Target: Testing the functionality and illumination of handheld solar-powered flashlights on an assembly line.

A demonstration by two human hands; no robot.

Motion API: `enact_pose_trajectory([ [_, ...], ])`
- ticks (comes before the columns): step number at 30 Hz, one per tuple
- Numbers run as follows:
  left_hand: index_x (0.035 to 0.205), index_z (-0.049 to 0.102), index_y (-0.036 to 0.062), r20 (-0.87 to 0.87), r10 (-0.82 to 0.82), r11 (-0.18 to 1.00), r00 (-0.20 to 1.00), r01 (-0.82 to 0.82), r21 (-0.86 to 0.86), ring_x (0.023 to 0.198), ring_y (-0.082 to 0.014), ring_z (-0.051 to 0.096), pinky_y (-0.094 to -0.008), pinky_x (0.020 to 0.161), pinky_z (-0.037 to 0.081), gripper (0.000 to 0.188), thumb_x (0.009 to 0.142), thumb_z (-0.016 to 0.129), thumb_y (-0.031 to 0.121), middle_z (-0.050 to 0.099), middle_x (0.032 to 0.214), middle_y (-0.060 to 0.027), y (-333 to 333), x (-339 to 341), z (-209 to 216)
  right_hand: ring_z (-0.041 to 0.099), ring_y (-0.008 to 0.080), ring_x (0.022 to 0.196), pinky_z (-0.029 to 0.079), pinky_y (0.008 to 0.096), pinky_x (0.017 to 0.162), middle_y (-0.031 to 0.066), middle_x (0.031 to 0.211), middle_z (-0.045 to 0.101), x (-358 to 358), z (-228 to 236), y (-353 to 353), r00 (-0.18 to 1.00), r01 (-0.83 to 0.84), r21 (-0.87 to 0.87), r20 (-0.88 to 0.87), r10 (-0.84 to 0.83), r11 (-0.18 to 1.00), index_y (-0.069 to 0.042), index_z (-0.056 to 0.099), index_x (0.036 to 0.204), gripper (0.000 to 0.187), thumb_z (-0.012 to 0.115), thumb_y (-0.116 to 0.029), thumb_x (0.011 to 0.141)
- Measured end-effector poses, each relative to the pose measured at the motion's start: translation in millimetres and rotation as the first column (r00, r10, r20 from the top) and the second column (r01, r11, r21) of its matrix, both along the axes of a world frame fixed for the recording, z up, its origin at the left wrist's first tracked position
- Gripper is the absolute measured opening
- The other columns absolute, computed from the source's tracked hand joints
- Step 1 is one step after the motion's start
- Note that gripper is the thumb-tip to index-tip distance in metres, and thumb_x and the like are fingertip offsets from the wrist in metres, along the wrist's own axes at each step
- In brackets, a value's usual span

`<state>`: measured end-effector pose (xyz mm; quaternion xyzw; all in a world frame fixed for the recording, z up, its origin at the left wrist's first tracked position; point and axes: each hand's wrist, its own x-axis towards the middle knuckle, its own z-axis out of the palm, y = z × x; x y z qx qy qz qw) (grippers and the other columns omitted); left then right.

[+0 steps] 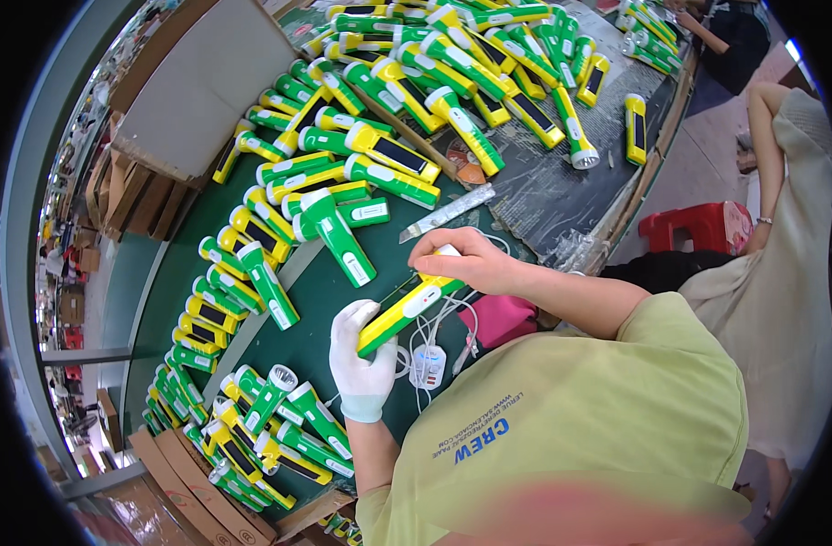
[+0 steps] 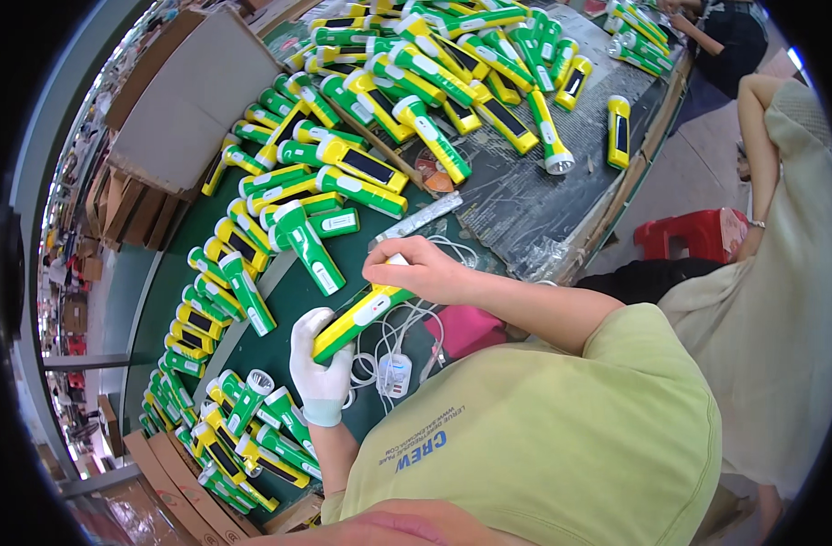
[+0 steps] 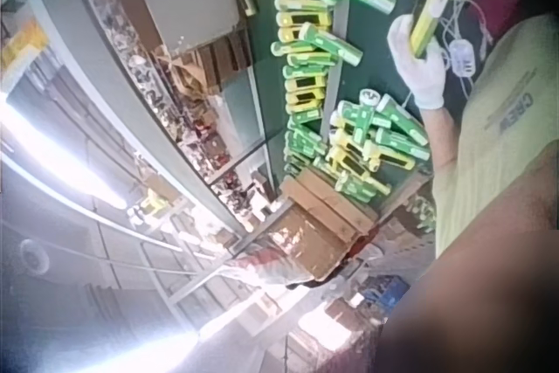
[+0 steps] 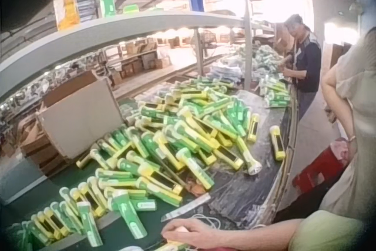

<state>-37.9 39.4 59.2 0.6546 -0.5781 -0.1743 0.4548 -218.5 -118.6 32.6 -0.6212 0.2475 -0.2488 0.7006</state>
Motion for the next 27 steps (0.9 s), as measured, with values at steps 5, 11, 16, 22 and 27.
enact_pose_trajectory([
  [5,0.109,0.059,0.0033,0.003,-0.009,1.0,1.0,0.009,-0.007,0.1,-0.0308,0.062,-0.0356,0.088,0.049,0.04,0.071,0.067,-0.004,0.061,0.111,-0.0158,-0.5,-1.3,-1.0,0.058,0.0086,0.089,0.046,0.0247,0.078,0.0031,0.095,0.065,-2.5,1.0,-0.6,1.0,-0.005,-0.028,-0.021,0.004,1.0,0.0,0.066,0.102,0.026,0.062,-0.025,0.096],
  [11,0.109,0.059,0.0038,-0.007,-0.006,1.0,1.0,0.006,0.009,0.099,-0.031,0.062,-0.0355,0.088,0.049,0.039,0.071,0.067,-0.005,0.061,0.111,-0.0155,-0.6,-1.9,-2.7,0.058,0.0089,0.091,0.046,0.0252,0.08,0.0038,0.095,0.065,-2.9,-4.5,-0.4,1.0,-0.008,-0.021,-0.024,0.007,1.0,0.0,0.066,0.102,0.026,0.061,-0.025,0.096],
  [16,0.109,0.059,0.004,-0.011,-0.006,1.0,1.0,0.006,0.007,0.1,-0.031,0.062,-0.0354,0.088,0.049,0.039,0.072,0.067,-0.004,0.061,0.11,-0.0154,-0.1,-1.5,-2.4,0.058,0.009,0.092,0.046,0.0253,0.08,0.004,0.096,0.065,-2.1,-2.5,-1.0,0.999,-0.015,-0.013,-0.035,0.015,1.0,0.0,0.066,0.102,0.027,0.061,-0.026,0.096],
  [22,0.109,0.059,0.0041,0.002,-0.001,1.0,1.0,0.001,0.012,0.1,-0.0305,0.062,-0.0353,0.089,0.049,0.039,0.072,0.067,-0.004,0.061,0.11,-0.0149,0.5,0.9,-5.5,0.058,0.0092,0.091,0.046,0.0251,0.08,0.0041,0.096,0.066,0.5,-4.1,-0.9,0.998,-0.018,0.014,-0.06,0.019,1.0,0.0,0.066,0.102,0.028,0.062,-0.027,0.096],
  [27,0.109,0.059,0.0039,0.005,-0.004,1.0,1.0,0.004,0.002,0.099,-0.0309,0.062,-0.0355,0.089,0.049,0.039,0.072,0.067,-0.004,0.061,0.11,-0.0152,0.3,1.4,-4.0,0.058,0.0091,0.091,0.046,0.0247,0.08,0.0041,0.096,0.065,1.4,-3.2,-1.8,0.998,-0.018,-0.013,-0.053,0.017,1.0,0.0,0.067,0.102,0.029,0.062,-0.028,0.096],
])
